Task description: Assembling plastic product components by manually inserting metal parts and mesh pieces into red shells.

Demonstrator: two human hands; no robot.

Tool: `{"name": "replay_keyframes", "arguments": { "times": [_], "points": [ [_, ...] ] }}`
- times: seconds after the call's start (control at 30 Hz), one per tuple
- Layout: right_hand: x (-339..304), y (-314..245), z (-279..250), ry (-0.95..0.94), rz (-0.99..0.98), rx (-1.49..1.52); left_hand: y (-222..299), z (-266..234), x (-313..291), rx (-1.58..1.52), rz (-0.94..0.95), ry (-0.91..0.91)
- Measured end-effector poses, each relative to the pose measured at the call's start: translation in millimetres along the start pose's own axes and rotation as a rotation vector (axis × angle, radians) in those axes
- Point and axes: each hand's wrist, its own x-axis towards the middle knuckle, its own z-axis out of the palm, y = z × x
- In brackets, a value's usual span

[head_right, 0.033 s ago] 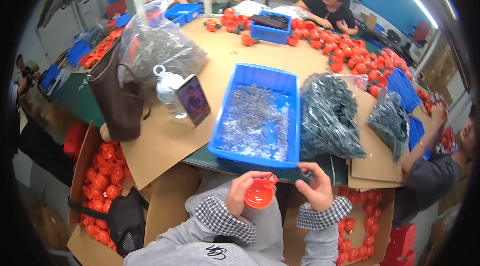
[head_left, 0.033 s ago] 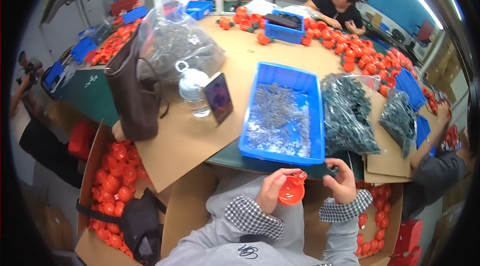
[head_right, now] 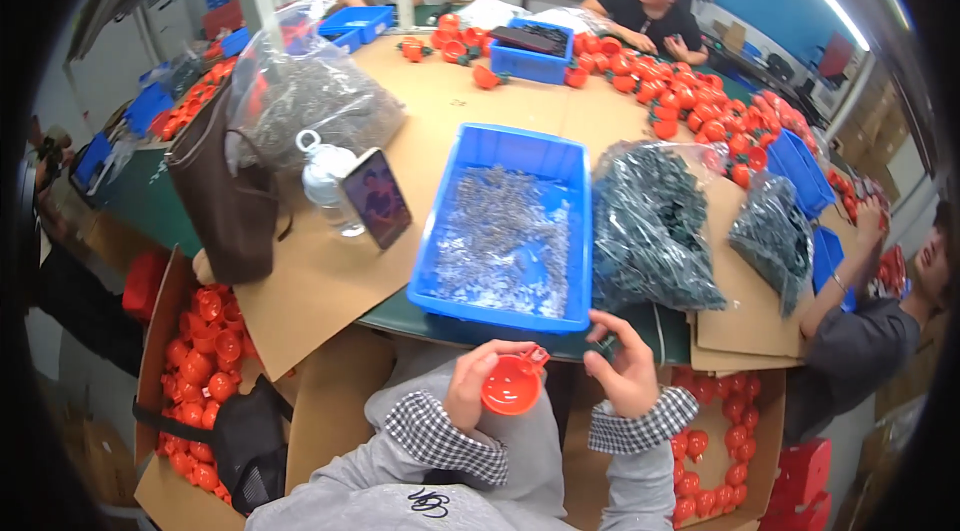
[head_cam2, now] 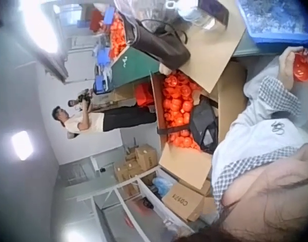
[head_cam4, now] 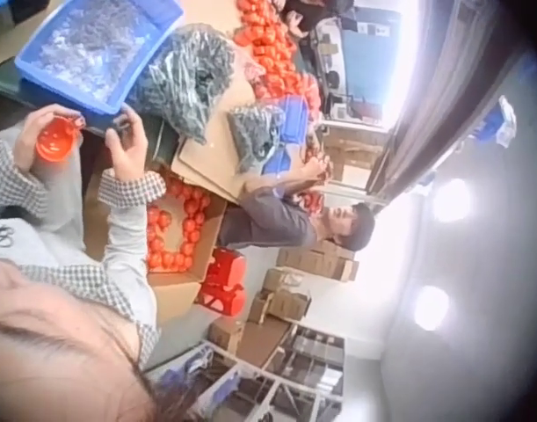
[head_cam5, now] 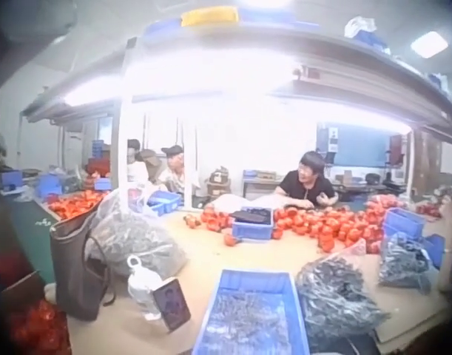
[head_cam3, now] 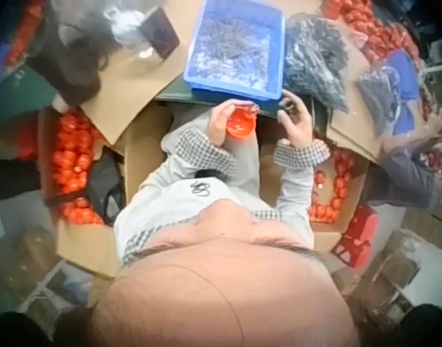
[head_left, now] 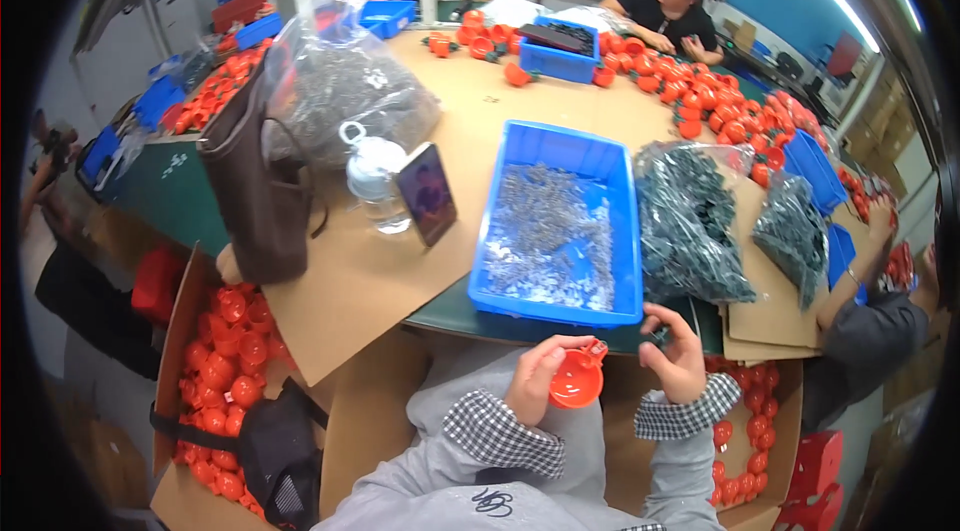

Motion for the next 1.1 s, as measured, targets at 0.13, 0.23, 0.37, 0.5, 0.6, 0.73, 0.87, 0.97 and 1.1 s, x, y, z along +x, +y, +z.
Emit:
{"name": "replay_keyframes", "arguments": {
  "times": [0.13, 0.23, 0.37, 0.5, 0.6, 0.73, 0.87, 0.97, 1.1],
  "points": [
    [2, 0, 4, -0.004, 0.006, -0.001, 7, 2, 4, 0.052, -0.018, 0.001],
    [-2, -12, 5, -0.051, -0.022, -0.038, 11, 2, 8, 0.067, -0.056, 0.008],
    [-4, -18, 13, -0.138, -0.14, -0.254, 11, -2, 9, 0.079, -0.063, -0.013],
    [-2, -9, 18, -0.159, -0.106, -0.163, 12, -4, 11, 0.068, -0.12, -0.042],
    [-1, -1, 17, -0.176, -0.195, -0.243, 12, -5, 11, 0.054, -0.167, -0.051],
    [1, 4, 20, -0.215, -0.204, -0.231, 11, -8, 10, 0.067, -0.163, -0.056],
    [-1, 8, 21, -0.218, -0.192, -0.203, 10, -9, 9, 0.052, -0.166, -0.041],
    [-3, 11, 21, -0.206, -0.186, -0.179, 11, -8, 10, 0.052, -0.171, -0.036],
    [-1, 10, 21, -0.191, -0.196, -0.203, 9, -8, 12, 0.049, -0.16, -0.036]
  ]
}}
